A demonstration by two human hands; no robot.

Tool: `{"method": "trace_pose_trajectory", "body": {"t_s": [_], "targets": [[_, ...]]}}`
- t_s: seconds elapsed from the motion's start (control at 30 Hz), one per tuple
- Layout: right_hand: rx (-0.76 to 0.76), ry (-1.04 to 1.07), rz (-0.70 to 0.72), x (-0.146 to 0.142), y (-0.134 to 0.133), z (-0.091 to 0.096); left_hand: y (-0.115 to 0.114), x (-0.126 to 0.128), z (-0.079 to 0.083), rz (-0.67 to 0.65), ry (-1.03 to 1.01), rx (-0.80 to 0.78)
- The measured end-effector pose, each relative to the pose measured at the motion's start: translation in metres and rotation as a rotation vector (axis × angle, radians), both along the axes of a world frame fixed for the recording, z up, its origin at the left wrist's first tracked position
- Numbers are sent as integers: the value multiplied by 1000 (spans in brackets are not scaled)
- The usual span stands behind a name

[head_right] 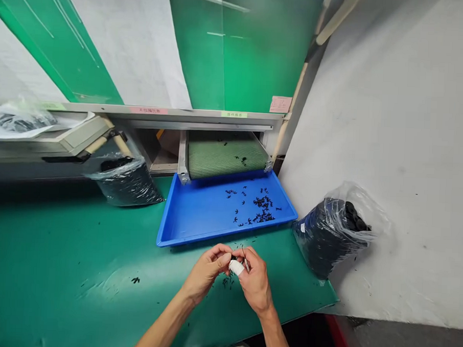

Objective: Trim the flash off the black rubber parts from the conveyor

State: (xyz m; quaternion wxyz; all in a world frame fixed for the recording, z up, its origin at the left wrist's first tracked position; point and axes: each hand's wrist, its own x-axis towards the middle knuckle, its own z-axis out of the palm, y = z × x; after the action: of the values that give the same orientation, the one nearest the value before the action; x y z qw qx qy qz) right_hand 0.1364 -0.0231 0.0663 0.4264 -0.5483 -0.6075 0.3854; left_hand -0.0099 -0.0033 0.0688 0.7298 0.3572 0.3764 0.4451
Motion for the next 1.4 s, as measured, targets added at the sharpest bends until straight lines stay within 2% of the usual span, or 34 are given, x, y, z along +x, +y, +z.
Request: {"method": "trace_pose_trajectory", "body": {"t_s": [0.13, 0.3, 0.6, 0.8, 0.97, 1.4], "targets": [[17, -89, 67, 4, -4, -3, 0, -8, -3, 59, -72, -92], [51, -312, 119, 10, -11, 0, -1, -10, -8, 108, -175, -185], [128, -481, 157, 3, -11, 12, -3, -17, -12, 100, -269, -214], [181, -645, 139, 2, -11, 12, -2, -17, -14, 122, -248, -232], [211, -632, 118, 4, -11, 9, -2, -17, -13, 115, -224, -231], [228, -626, 125, 4, -11, 11, -9, -20, -11, 76, -94, -95]]}}
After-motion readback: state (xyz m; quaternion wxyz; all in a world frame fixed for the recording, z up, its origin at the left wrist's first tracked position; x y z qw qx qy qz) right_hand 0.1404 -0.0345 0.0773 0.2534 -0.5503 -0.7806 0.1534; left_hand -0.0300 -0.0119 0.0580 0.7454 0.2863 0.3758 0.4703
